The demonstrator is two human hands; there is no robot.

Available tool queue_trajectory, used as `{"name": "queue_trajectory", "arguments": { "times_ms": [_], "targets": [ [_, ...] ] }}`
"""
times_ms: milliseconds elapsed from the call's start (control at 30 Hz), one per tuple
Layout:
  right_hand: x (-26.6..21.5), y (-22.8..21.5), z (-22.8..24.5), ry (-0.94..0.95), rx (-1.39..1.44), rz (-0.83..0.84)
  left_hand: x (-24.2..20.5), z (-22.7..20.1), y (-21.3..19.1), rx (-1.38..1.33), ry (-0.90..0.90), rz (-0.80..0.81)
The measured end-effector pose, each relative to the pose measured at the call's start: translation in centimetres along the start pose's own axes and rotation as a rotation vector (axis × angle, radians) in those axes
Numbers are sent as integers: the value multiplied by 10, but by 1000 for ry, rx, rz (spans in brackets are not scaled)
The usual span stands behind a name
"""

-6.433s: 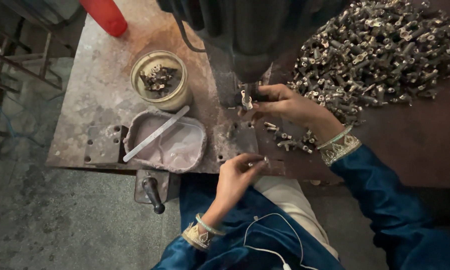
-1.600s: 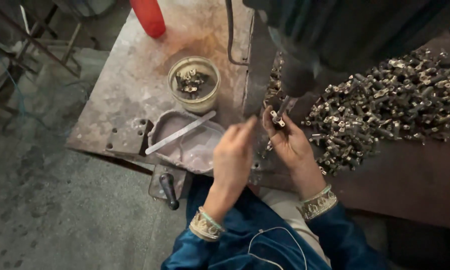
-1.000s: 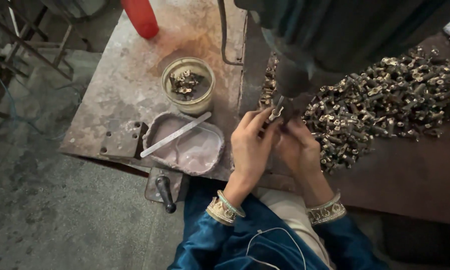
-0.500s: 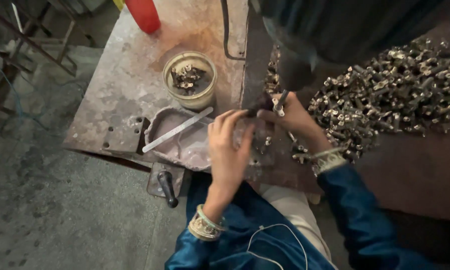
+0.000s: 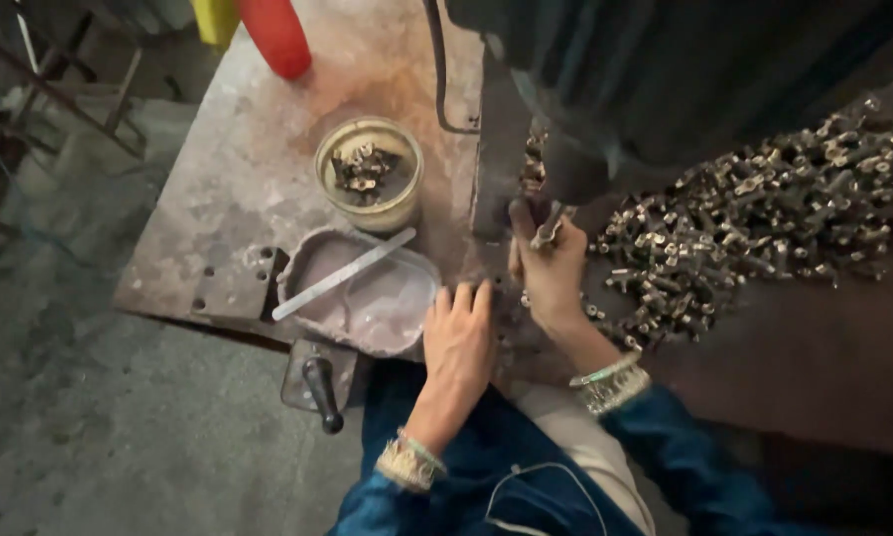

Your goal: The person sits at a drill press workbench and processes small metal fittings one at a time, picking each piece from a large pile, holding it under the spinning drill bit to drill or tap it, then placing the finished piece aside. They occasionally dip pieces in a jar and continue through the pile.

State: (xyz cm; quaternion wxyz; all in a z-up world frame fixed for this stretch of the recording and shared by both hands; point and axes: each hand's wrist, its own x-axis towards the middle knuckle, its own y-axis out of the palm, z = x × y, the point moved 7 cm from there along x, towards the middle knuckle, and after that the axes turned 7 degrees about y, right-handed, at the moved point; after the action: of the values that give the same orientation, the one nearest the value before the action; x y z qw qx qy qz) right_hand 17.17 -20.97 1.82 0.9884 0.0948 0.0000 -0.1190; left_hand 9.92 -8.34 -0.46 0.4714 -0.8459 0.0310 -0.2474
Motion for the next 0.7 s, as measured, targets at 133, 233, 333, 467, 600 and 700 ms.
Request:
{"name": "queue_trajectory", "arguments": {
  "times_ms": [133,233,333,467,600,700],
  "targets": [
    [9,0,-8,72,-131,299,10,-4,-9,105,8,135],
    [0,-3,-5,57,-90,84,1,-3,-14,-2,-66,149],
    [2,-2,-8,24,-119,82,-10,1,-34,-420,-144,-160],
    [-4,0,-4,-87,-107,3,-27,16,-32,-644,-365,-172],
    [10,-6,-2,25,-180,210,-30,13,-33,-732,-421,-162],
    [12,-8,6,165,-272,378,-35,10,-35,-740,-472,-137]
  ]
}}
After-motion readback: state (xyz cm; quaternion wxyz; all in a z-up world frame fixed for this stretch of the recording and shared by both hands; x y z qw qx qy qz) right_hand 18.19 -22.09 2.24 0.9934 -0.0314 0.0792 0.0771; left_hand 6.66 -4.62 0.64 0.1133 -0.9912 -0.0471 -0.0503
